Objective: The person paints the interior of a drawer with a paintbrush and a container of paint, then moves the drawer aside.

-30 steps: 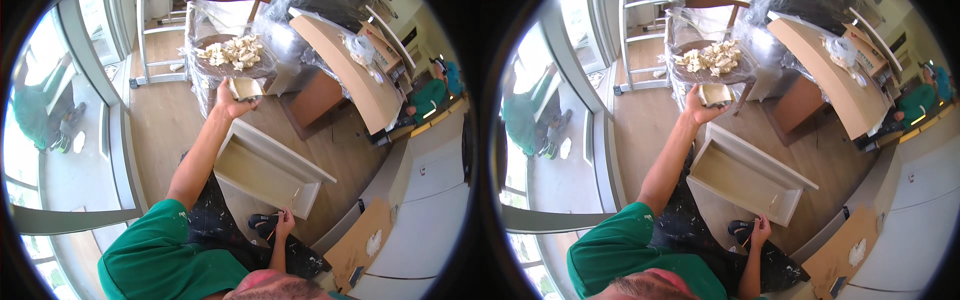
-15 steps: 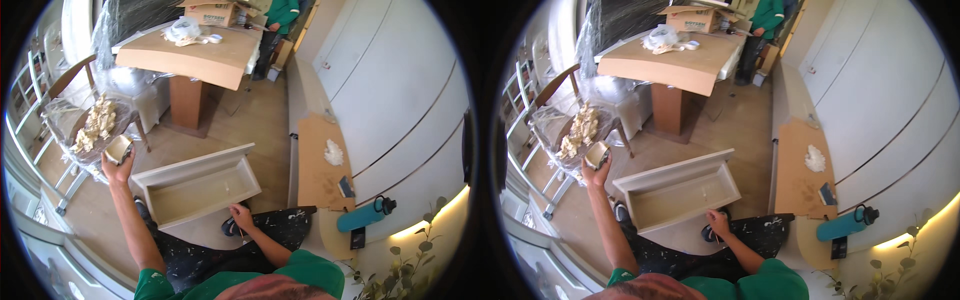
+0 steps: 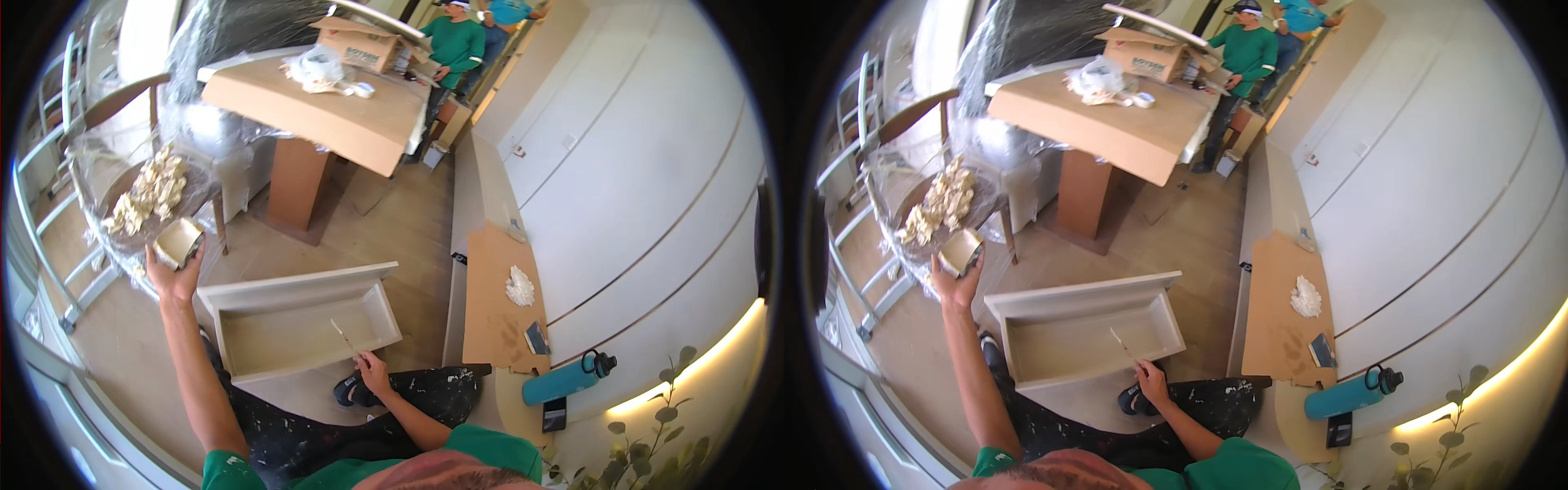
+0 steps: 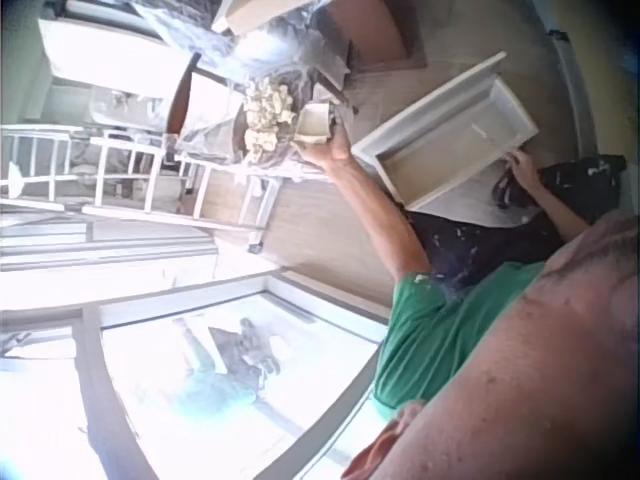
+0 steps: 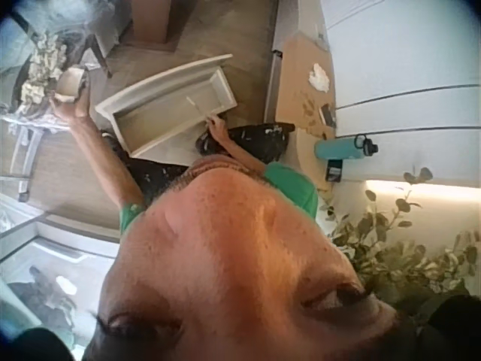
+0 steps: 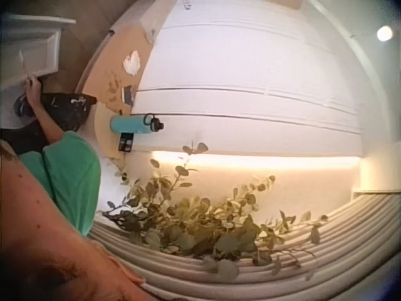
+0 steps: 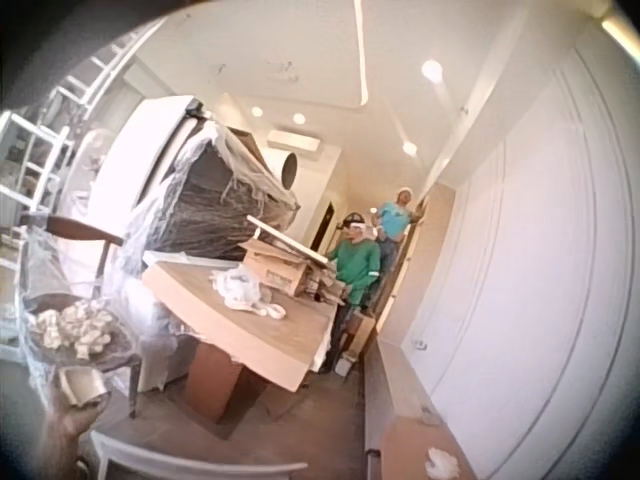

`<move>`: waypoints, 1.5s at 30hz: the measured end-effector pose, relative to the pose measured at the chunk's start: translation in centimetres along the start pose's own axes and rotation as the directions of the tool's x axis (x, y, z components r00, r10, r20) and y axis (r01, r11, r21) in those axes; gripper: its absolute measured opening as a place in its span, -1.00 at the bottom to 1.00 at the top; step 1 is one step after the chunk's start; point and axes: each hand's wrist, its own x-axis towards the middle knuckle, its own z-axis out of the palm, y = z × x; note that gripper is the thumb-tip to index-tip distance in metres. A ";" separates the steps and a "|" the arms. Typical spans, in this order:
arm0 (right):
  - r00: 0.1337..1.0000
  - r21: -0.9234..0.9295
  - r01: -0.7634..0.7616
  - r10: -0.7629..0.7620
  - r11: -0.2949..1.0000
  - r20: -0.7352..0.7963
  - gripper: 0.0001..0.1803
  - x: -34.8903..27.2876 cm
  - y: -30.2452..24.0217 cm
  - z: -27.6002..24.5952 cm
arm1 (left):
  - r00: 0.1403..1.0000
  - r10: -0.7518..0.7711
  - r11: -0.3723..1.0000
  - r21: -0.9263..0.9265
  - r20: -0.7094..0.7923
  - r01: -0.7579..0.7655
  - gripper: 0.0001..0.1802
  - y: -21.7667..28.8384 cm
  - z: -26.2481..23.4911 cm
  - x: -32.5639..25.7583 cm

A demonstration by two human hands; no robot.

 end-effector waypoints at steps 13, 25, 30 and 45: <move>0.927 -0.003 -0.159 0.150 0.987 0.344 -0.77 2.5 -5.3 5.1 | 0.999 0.016 1.000 -0.019 0.042 -0.015 -0.26 4.3 -3.9 -0.2; 0.792 -0.217 0.323 -0.137 0.921 0.595 -0.71 9.0 -3.0 19.1 | 0.992 0.020 1.000 0.004 0.123 -0.020 -0.37 4.2 -1.0 -0.8; 0.739 -0.218 0.357 -0.132 0.908 0.661 -0.68 10.2 -2.6 23.0 | 0.991 0.022 1.000 -0.017 0.131 -0.020 -0.35 4.5 -0.9 -0.9; 0.705 -0.306 0.125 0.133 0.944 0.697 -0.55 12.1 -2.0 28.8 | 0.993 0.039 0.999 0.014 0.108 -0.041 -0.36 4.1 -0.5 -1.4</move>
